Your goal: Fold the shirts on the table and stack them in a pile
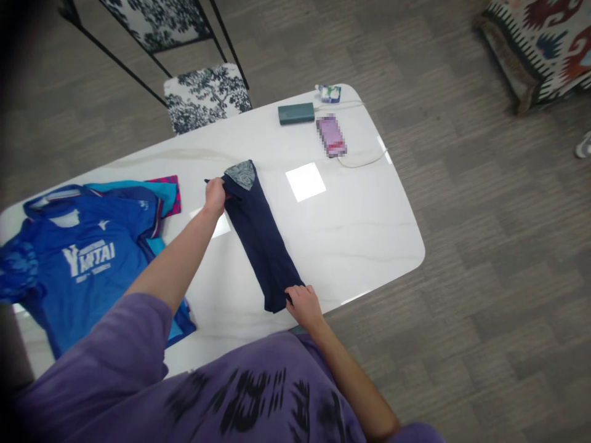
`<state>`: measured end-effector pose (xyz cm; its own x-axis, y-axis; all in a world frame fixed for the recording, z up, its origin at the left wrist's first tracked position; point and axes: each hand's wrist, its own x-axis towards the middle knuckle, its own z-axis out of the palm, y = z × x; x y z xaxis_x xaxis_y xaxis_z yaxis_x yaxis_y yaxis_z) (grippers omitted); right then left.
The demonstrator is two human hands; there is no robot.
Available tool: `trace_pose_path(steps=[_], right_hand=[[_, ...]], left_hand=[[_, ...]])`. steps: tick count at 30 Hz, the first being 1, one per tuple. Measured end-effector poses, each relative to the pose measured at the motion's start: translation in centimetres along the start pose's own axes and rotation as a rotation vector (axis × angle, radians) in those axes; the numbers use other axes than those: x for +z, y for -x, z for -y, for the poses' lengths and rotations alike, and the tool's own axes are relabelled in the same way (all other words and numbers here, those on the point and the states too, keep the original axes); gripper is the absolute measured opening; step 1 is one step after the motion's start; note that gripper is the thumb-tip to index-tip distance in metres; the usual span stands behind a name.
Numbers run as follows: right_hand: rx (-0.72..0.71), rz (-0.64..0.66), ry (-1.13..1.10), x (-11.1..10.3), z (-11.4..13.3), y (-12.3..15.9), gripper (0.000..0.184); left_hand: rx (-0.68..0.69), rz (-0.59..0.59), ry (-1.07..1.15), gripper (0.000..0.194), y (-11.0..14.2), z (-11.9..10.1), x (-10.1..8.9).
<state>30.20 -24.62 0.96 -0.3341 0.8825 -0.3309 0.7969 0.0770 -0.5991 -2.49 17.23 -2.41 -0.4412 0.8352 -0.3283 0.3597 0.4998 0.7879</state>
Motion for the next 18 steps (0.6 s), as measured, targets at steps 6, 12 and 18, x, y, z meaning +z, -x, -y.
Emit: trace_pose_path(steps=[6,12,18], right_hand=[[-0.022,-0.003,0.079,2.5,2.8,-3.2,0.042],[-0.142,0.009,0.124,3.8,2.2,-9.9,0.075],[-0.124,0.072,0.128,6.7,0.8,-10.7,0.090]], left_hand=[[0.321,-0.071,-0.489,0.066,5.0,2.7,-3.0],[0.631,0.355,-0.517,0.092,7.2,2.3,2.5],[0.670,0.357,-0.520,0.109,4.1,4.8,4.0]])
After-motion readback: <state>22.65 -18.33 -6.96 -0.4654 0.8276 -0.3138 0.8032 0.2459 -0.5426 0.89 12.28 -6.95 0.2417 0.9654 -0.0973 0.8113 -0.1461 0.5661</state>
